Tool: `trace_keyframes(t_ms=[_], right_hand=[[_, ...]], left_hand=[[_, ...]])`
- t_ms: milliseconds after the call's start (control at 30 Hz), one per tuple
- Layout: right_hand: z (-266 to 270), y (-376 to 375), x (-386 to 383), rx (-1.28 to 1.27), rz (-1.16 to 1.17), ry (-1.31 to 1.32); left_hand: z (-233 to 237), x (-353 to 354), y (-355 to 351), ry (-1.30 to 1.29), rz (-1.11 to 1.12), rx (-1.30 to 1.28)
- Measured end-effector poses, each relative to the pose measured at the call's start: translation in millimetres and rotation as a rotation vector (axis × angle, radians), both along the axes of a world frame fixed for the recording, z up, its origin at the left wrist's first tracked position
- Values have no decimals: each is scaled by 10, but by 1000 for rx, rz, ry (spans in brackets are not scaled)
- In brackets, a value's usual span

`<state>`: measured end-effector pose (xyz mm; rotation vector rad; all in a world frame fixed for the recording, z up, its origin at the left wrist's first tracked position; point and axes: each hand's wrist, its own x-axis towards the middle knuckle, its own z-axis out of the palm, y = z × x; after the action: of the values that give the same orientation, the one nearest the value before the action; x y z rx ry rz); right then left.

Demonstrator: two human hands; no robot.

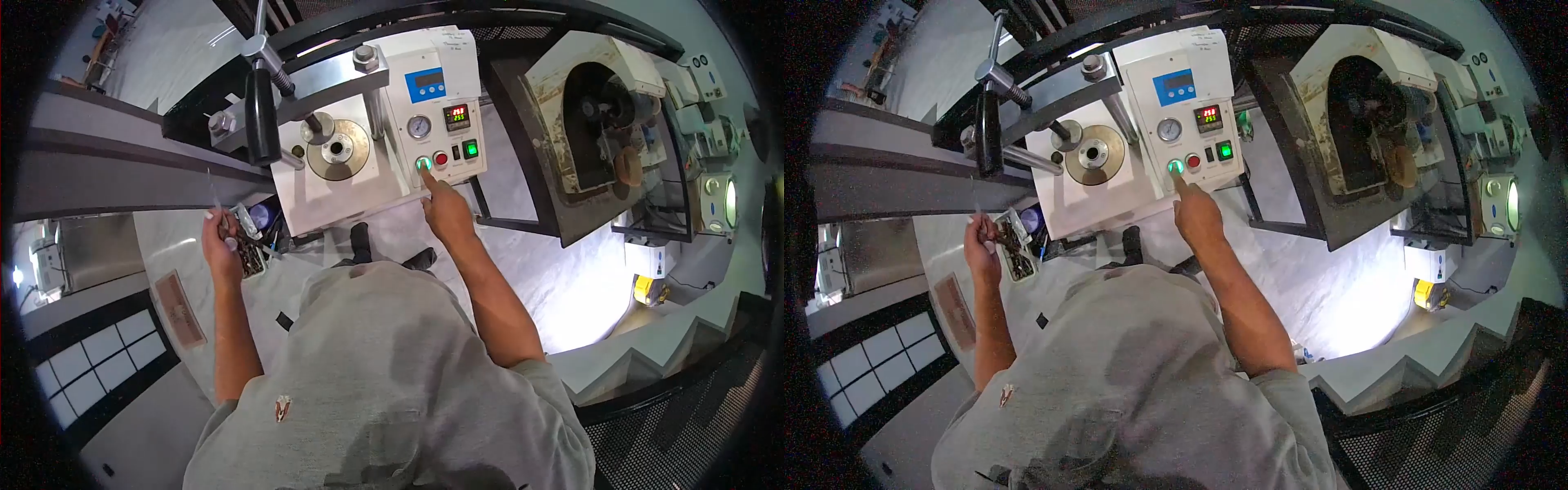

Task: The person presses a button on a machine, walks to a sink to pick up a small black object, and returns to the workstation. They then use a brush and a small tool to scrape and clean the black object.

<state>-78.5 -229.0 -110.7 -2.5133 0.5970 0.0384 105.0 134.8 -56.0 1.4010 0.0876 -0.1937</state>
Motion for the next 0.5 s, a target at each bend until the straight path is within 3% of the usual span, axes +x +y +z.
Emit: trace_keyframes(t_ms=[67,167,267,300,367,500], right_hand=[[-20,-7,-24,-33,10,-32],[29,-70,-104,164,-40,-92],[213,61,-335,313,-185,-44],[135,105,-432,342,-210,-57],[-4,201,-692,440,-231,-43],[-298,405,-1085,578,-315,24]], left_hand=[[178,160,-4,-19,-24,52],[386,587,46,-204,-117,401],[652,1002,23,-260,-71,728],[523,1279,151,-341,-96,719],[757,1441,28,-409,-172,745],[1006,1873,-256,-369,-365,736]])
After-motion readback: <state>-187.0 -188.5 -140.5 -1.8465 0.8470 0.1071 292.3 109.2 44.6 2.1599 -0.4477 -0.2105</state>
